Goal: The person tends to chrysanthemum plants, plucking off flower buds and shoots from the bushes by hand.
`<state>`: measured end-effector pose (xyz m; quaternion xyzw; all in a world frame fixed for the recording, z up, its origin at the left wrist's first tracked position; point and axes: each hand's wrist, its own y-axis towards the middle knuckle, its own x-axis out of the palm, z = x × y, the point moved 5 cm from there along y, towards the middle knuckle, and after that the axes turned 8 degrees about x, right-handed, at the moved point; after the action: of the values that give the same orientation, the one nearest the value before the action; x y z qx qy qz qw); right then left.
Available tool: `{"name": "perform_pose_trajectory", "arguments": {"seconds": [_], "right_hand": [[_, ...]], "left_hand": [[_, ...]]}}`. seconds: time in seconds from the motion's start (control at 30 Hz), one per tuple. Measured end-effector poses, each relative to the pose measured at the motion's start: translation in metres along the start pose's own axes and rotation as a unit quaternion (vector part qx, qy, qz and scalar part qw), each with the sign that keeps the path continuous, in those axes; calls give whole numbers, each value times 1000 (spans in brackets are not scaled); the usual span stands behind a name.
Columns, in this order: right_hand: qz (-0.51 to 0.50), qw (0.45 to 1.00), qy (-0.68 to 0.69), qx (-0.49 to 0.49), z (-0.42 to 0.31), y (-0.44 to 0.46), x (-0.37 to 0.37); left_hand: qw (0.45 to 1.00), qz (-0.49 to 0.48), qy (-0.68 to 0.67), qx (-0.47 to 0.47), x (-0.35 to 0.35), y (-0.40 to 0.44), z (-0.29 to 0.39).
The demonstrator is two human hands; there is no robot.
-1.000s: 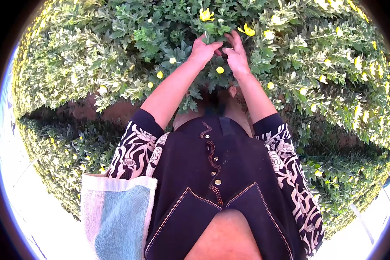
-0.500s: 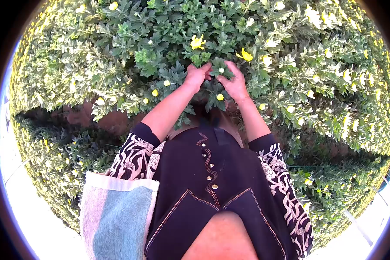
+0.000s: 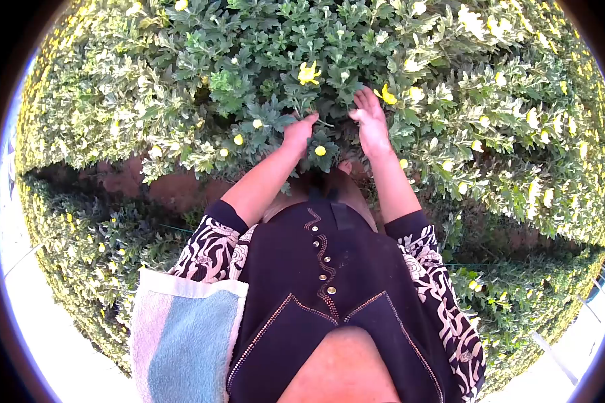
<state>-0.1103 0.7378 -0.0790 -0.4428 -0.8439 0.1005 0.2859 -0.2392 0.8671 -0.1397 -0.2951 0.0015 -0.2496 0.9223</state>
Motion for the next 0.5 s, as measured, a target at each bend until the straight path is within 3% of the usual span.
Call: {"name": "perform_pose_trajectory", "arguments": {"seconds": [0.07, 0.13, 0.2, 0.23, 0.33, 0.47, 0.5], "right_hand": [[48, 989, 138, 35, 3, 30, -8], [122, 986, 90, 69, 6, 54, -7], [122, 989, -27, 77, 1, 70, 7], [131, 984, -121, 3, 11, 87, 6], [89, 971, -220, -39, 17, 95, 23], [17, 987, -161, 21, 50, 117, 16], [0, 983, -179, -39, 53, 116, 14]], "left_hand": [[996, -63, -69, -4, 4, -9, 2], [990, -85, -109, -2, 8, -19, 15], [983, -107, -148, 1, 14, -33, 38], [981, -124, -146, 17, 18, -40, 51], [975, -150, -149, 64, 20, -52, 76], [978, -146, -119, 92, 8, -55, 89], [979, -144, -114, 87, 5, -59, 91]]}}
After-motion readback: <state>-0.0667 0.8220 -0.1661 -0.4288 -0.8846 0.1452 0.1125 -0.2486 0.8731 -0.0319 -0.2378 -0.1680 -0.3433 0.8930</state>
